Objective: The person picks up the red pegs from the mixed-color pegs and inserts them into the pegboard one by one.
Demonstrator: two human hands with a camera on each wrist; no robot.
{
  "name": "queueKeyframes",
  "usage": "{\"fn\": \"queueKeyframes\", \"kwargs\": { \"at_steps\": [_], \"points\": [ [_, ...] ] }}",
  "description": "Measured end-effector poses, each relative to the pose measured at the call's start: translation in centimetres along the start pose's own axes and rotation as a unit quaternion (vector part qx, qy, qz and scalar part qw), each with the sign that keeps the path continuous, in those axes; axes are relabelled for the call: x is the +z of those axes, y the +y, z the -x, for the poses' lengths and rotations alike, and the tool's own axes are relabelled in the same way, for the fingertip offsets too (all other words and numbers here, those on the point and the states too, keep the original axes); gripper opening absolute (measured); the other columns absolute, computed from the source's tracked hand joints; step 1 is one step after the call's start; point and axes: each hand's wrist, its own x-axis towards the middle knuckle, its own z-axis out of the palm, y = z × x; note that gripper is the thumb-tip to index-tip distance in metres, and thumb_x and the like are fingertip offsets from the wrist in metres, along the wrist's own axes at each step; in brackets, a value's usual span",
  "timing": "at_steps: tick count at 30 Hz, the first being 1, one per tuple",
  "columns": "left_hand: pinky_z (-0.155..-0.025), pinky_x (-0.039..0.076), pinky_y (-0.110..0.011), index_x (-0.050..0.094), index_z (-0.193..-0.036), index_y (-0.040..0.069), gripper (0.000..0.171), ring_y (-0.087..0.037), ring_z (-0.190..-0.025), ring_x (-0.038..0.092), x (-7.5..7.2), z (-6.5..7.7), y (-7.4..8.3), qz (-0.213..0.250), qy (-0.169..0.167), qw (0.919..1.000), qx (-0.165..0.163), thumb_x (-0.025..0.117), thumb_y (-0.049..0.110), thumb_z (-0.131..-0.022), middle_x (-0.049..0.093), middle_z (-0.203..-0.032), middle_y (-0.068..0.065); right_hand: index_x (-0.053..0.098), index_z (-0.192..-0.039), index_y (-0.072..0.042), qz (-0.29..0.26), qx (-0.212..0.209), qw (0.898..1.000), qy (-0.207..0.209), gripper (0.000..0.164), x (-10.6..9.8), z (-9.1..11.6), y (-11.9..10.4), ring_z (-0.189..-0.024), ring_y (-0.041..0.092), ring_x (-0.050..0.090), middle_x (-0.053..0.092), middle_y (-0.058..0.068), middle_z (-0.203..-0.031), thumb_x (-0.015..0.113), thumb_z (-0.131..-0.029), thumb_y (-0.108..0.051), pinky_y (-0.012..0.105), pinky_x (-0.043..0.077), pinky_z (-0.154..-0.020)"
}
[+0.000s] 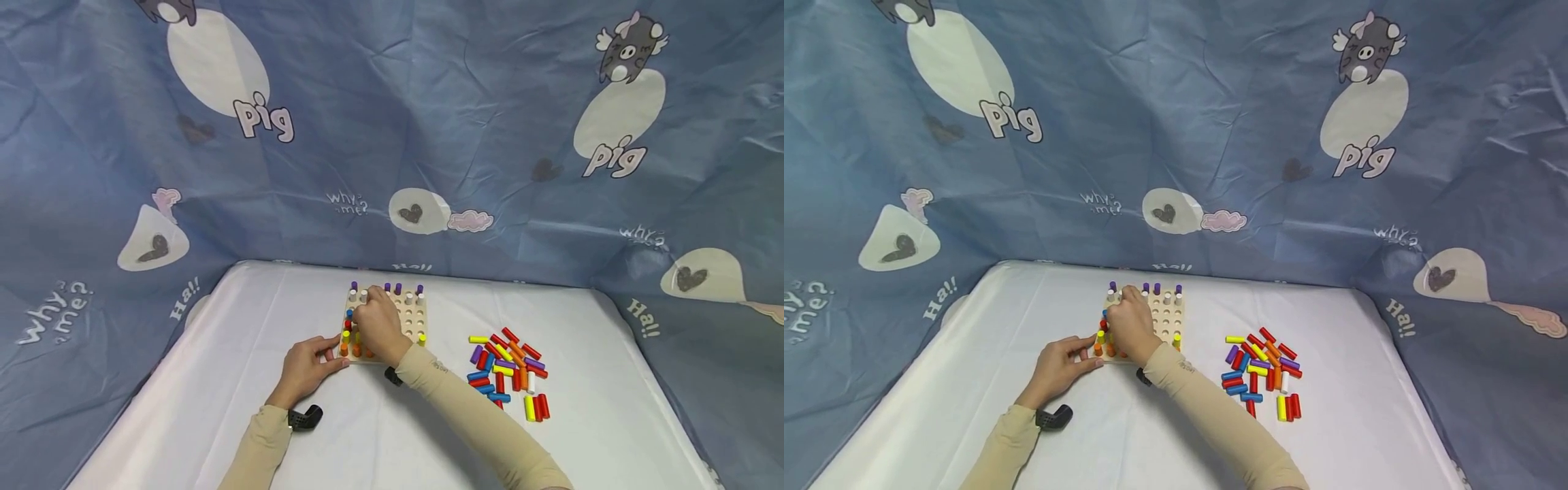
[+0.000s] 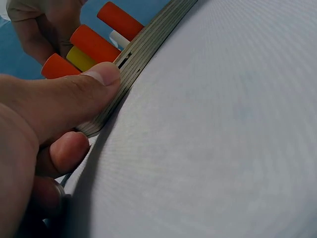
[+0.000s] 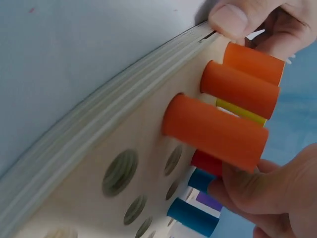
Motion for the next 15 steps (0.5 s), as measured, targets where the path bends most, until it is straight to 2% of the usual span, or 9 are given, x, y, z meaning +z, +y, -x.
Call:
{"fn": "queueKeyframes", "kwargs": {
  "at_steps": [6,12,15],
  "points": [
    [-0.058,0.029,-0.025,0.077,-0.13,0.01,0.056,-0.005,-0.059,0.039,0.02,0.06,-0.21,-0.003,0.015,0.9999,0.007,0.093,0.035,-0.082,0.057,-0.073,0.011,0.083,-0.072,-0.022,0.038,0.012,0.999,-0.03,0.01,-0.29,-0.16,-0.83,-0.086,0.018,0.061,0.072,-0.005,-0.063,0.091,-0.078,-0.021,0.033,0.047,-0.106],
    [-0.057,0.029,-0.023,0.077,-0.13,0.01,0.056,-0.004,-0.058,0.039,0.31,0.02,0.0,0.004,0.01,0.9999,0.004,0.093,0.034,-0.081,0.058,-0.073,0.011,0.084,-0.074,-0.023,0.053,0.03,0.997,-0.049,0.013,-0.45,-0.15,-0.87,-0.086,0.017,0.063,0.073,-0.006,-0.065,0.095,-0.077,-0.03,0.031,0.05,-0.1],
    [-0.056,0.029,-0.023,0.078,-0.129,0.01,0.056,-0.005,-0.057,0.039,0.44,-0.13,0.09,0.003,0.012,0.9999,0.004,0.094,0.034,-0.08,0.058,-0.072,0.012,0.083,-0.073,-0.024,0.058,0.028,0.997,-0.053,0.012,-0.62,-0.27,-0.81,-0.086,0.017,0.064,0.072,-0.007,-0.064,0.093,-0.077,-0.029,0.031,0.05,-0.1]
  ]
}}
